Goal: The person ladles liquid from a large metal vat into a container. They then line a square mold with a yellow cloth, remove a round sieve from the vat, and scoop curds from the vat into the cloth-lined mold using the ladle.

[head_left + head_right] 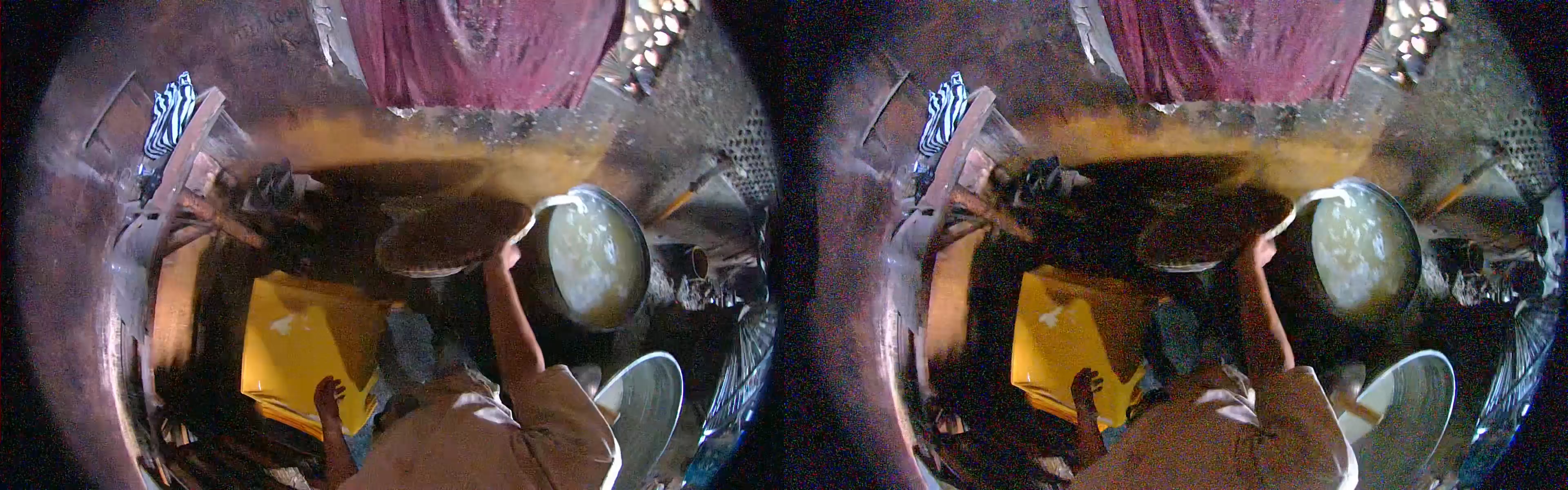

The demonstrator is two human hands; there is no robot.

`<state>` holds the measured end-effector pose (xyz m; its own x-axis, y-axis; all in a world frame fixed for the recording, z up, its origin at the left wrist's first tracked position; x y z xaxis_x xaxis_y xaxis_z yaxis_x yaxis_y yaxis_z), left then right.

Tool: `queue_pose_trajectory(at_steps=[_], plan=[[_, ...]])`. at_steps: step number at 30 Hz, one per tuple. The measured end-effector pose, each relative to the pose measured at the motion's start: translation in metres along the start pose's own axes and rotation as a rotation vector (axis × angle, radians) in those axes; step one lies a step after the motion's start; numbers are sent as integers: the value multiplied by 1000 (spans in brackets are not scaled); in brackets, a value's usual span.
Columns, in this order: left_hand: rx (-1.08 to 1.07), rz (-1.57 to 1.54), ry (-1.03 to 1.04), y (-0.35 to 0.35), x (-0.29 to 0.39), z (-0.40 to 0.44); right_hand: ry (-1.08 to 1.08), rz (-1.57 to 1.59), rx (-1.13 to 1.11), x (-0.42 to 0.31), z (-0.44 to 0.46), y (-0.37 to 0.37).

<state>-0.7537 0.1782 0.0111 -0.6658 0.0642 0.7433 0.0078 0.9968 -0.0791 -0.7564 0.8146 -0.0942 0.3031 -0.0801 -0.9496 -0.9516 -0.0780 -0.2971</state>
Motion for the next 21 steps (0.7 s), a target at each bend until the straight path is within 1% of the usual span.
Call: queue_pose_trajectory(at_steps=[1, 3, 5, 6, 8, 10, 11, 12, 13, 14, 15, 16, 17, 18, 19, 20, 21], plan=[[2, -52, -22, 9, 8, 3, 198, -112, -55, 34, 6, 28], [18, -93, -48, 33, 32, 2, 618, 47, 162, -9, -61, 47], [39, -73, -5, 62, 64, 1, 717, -61, -150, 83, -44, 107], [-34, -155, -67, 61, 59, 18, 820, 118, -68, 93, -50, 123], [5, -85, -82, 73, 72, 24, 813, 131, -62, 99, -54, 147], [36, -15, -99, 82, 85, 22, 729, 66, -100, 96, -47, 169], [78, 49, -142, 84, 89, 22, 666, 6, -139, 91, -38, 180], [117, 113, -183, 84, 91, 23, 524, -149, -252, 83, -25, 190], [117, 116, -178, 82, 91, 29, 152, -655, -535, 53, -9, 204], [117, 83, -189, 77, 87, 36, -179, -982, -670, 25, 5, 219], [116, 48, -201, 74, 85, 38, -393, -1102, -691, -4, 20, 231], [113, 49, -197, 77, 88, 37, -446, -1059, -654, -32, 36, 237], [59, 31, -141, 84, 98, 36, -130, -451, -533, -45, 58, 236], [0, 14, -83, 90, 106, 36, 88, 183, -308, -58, 79, 234], [-15, 14, -75, 89, 105, 39, 124, 543, -219, -49, 106, 253], [-86, -5, -65, 89, 101, 46, 111, 465, -252, -103, 107, 230], [-161, -25, -53, 91, 98, 48, 30, 579, -312, -103, 128, 231]])
Point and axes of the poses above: each hand's wrist, its own z-axis towards the middle knuckle, its own y-axis out of the palm, x = y × z, the point moved 6 cm from there along z, towards the middle knuckle, and after that the axes turned 6 degrees about -y, right-handed, at the moved point
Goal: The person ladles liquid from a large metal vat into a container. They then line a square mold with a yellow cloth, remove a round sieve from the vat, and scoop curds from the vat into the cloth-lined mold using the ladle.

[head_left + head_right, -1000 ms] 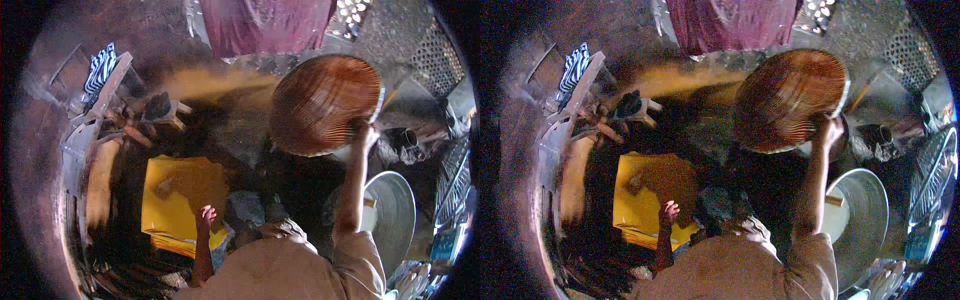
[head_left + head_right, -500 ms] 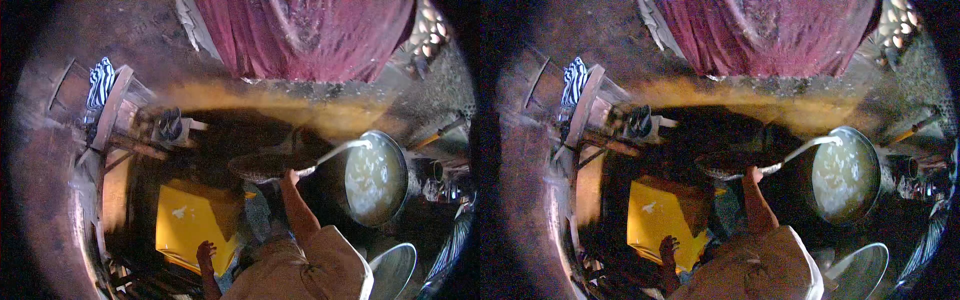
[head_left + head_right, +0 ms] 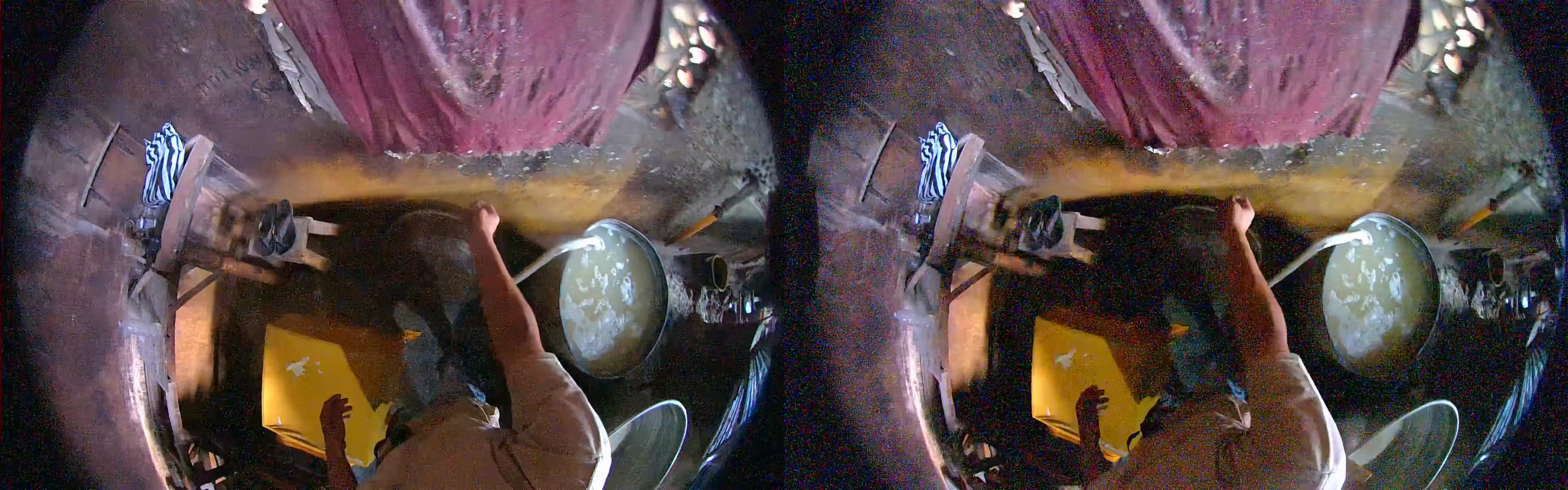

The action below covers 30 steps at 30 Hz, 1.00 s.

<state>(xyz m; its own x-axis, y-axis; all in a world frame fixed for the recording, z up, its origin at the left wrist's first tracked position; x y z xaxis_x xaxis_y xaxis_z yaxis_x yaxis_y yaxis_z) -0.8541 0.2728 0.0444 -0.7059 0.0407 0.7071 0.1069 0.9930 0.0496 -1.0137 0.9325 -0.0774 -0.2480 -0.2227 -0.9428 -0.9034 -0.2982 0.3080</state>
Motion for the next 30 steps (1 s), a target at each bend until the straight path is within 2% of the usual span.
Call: queue_pose_trajectory(at_steps=[1, 2, 3, 5, 6, 8, 11, 13, 15, 16, 17, 18, 19, 21, 22, 24, 25, 26, 28, 30], plan=[[-23, -1, 11, 5, 1, -1, -67, 108, -90, -32, 2, 4], [-15, 18, 24, 10, 1, -1, -105, -127, -115, -59, -4, -7], [-12, 38, 35, 14, -1, -2, -131, -129, -99, -110, -30, -15], [-120, 53, 110, 18, -16, 1, -27, -181, -172, -184, -92, -40], [-195, 63, 180, 20, -24, 1, -46, -187, -143, -192, -104, -68], [-269, 165, 183, 32, -39, 1, -106, -333, -245, -194, -109, -123], [-414, 302, 215, 43, -67, -28, -377, -454, -240, -229, -167, -222], [-484, 384, 255, 56, -79, -66, -328, -413, -200, -270, -218, -292], [-534, 442, 226, 51, -107, -74, -263, -1383, -227, -310, -281, -337], [-534, 479, 198, 49, -119, -82, -748, -1434, -249, -327, -311, -362], [-532, 501, 197, 44, -129, -94, -524, -1520, -299, -319, -323, -404], [-544, 508, 198, 42, -137, -104, -418, -1522, -367, -311, -339, -448], [-539, 520, 175, 38, -146, -110, -295, -1799, -552, -317, -372, -472], [-504, 545, 160, 30, -152, -135, 161, -1954, -682, -322, -429, -521], [-491, 567, 157, 27, -157, -141, 164, -2008, -693, -365, -489, -490], [-484, 550, 173, 25, -162, -158, 422, -2056, -926, -329, -492, -533], [-478, 511, 157, 23, -173, -153, 153, -2180, -931, -344, -513, -515], [-461, 513, 169, 23, -174, -160, -119, -2216, -822, -330, -514, -522], [-478, 470, 186, 36, -182, -185, 42, -2110, -495, -323, -510, -527], [-481, 490, 186, 55, -201, -200, -192, -1973, -439, -335, -515, -522]])
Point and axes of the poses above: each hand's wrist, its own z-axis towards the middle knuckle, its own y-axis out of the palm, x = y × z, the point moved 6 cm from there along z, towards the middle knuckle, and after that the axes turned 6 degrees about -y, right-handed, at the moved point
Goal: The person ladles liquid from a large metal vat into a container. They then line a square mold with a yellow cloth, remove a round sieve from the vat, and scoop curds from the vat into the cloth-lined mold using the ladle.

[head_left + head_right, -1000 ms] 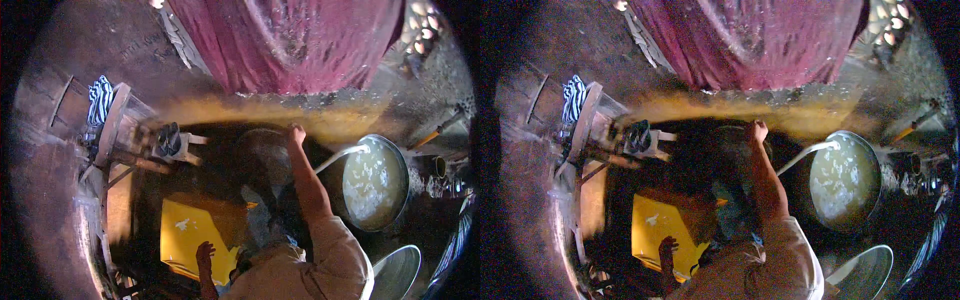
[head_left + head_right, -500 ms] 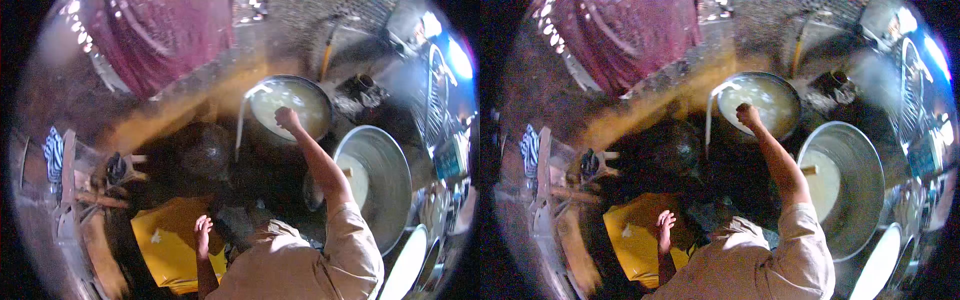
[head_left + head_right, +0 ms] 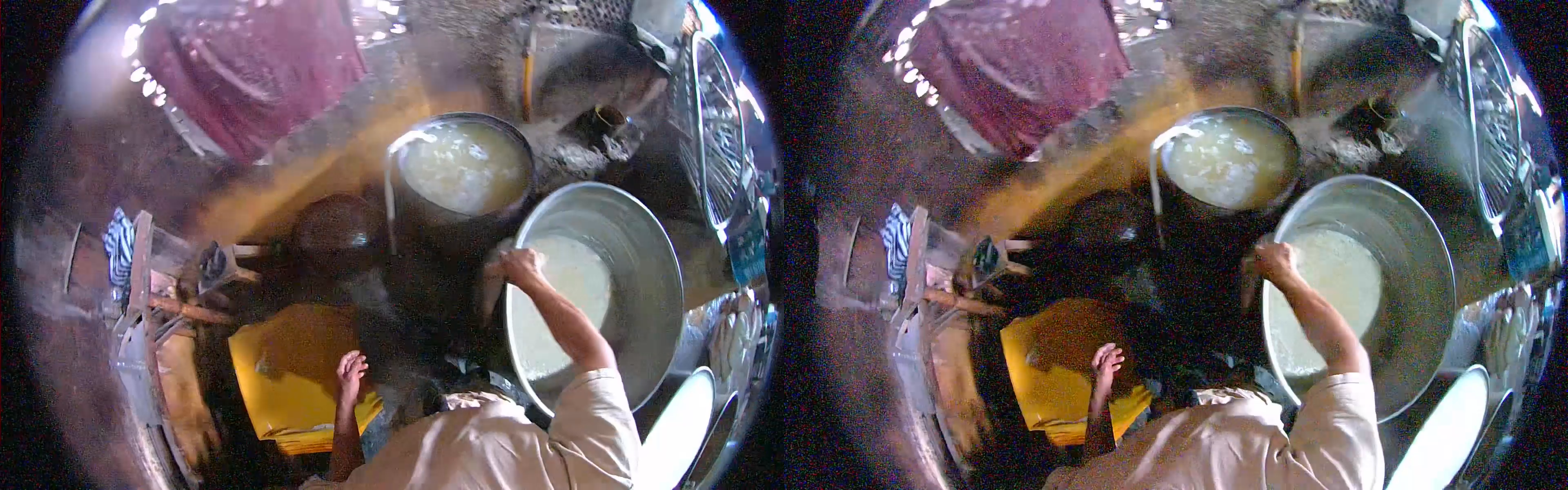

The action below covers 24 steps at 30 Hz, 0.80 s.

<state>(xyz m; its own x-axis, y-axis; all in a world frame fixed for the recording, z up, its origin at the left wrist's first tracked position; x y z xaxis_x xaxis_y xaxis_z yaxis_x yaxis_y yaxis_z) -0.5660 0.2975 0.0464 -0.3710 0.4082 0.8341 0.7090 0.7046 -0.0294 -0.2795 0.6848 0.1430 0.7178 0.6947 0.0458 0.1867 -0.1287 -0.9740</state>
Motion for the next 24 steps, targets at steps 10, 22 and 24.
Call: queue_pose_trajectory(at_steps=[10, 22, 24], plan=[[-449, 611, 145, 220, -83, -30, 4, 1281, 591, 96, -149, 27], [-235, 610, 75, 392, -2, -18, 941, 1141, 165, 218, -320, 397], [-220, 544, 15, 390, -31, -2, 635, 533, -6, 255, -307, 478]])
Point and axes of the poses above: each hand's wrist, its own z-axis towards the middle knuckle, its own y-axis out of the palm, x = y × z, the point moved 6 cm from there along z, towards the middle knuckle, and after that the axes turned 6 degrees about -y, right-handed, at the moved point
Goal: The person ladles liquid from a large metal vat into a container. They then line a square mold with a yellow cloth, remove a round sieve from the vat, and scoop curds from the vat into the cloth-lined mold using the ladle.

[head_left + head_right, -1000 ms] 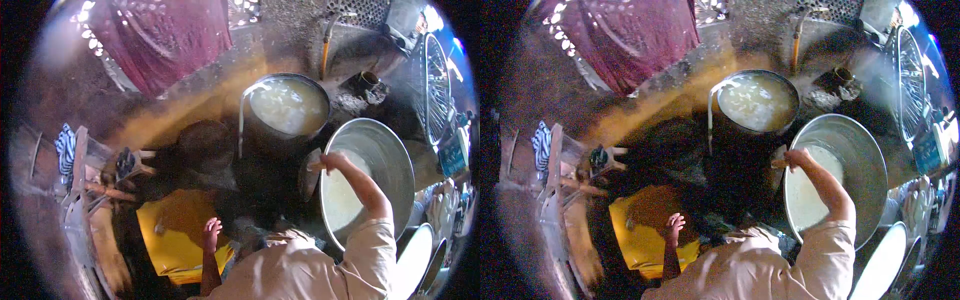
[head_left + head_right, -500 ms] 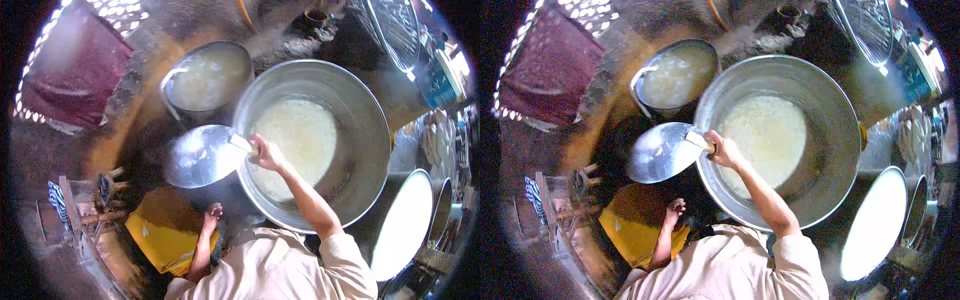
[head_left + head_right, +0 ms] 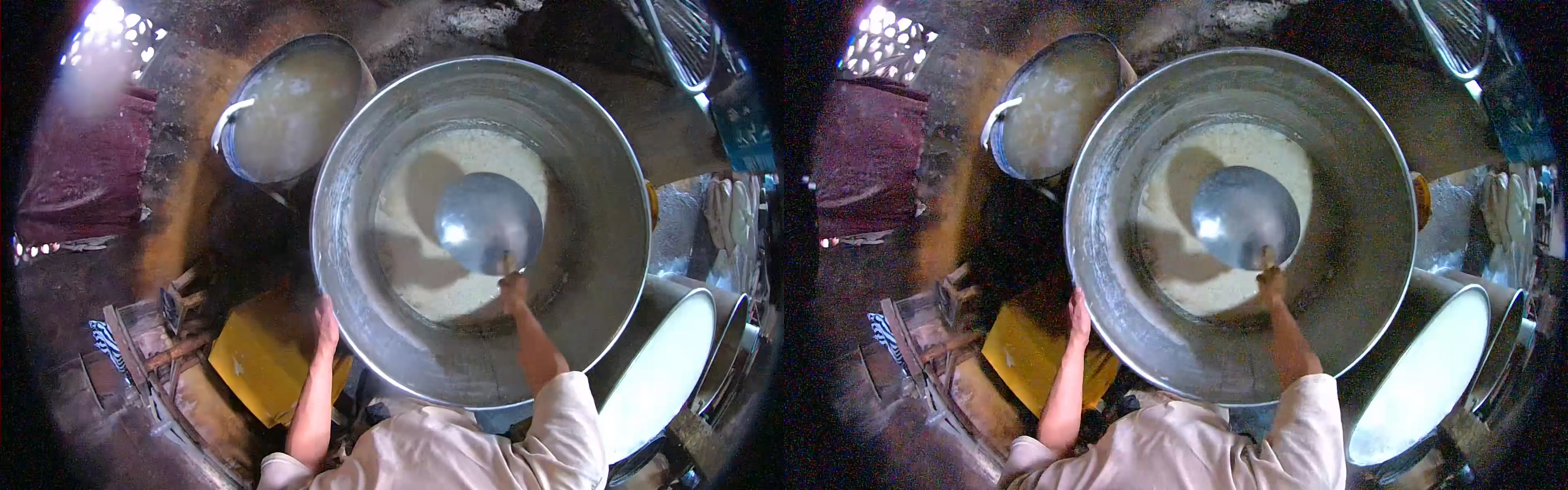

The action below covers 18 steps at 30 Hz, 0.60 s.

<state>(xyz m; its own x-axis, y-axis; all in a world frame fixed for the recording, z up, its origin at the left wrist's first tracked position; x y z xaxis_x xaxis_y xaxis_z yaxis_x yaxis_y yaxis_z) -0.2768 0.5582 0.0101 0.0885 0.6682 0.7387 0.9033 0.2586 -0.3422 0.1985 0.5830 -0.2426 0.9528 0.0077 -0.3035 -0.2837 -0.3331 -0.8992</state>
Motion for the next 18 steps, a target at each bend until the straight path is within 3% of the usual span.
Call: queue_pose_trajectory(at_steps=[1, 2, 4, 10, 11, 14, 16, 18], plan=[[162, -9, -75, -1, -14, 4, 69, 116, 81, 5, 16, -25], [169, 1, -94, 0, -21, 5, 144, 230, 160, 4, 33, -69], [246, -84, -17, -1, -27, 10, 326, 165, -22, -6, 73, -111], [424, 16, -14, 8, 2, -8, 156, 164, 108, -10, 152, -36], [410, 26, -23, 4, -4, -8, 254, 194, -3, -15, 150, -27], [424, 164, 34, 15, 34, -8, 213, 196, -258, -20, 141, 35], [403, 163, -45, 15, 29, -7, 15, 90, -151, 0, 116, 104], [424, 197, -42, 15, 28, -7, -279, 98, -134, -16, 101, 123]])
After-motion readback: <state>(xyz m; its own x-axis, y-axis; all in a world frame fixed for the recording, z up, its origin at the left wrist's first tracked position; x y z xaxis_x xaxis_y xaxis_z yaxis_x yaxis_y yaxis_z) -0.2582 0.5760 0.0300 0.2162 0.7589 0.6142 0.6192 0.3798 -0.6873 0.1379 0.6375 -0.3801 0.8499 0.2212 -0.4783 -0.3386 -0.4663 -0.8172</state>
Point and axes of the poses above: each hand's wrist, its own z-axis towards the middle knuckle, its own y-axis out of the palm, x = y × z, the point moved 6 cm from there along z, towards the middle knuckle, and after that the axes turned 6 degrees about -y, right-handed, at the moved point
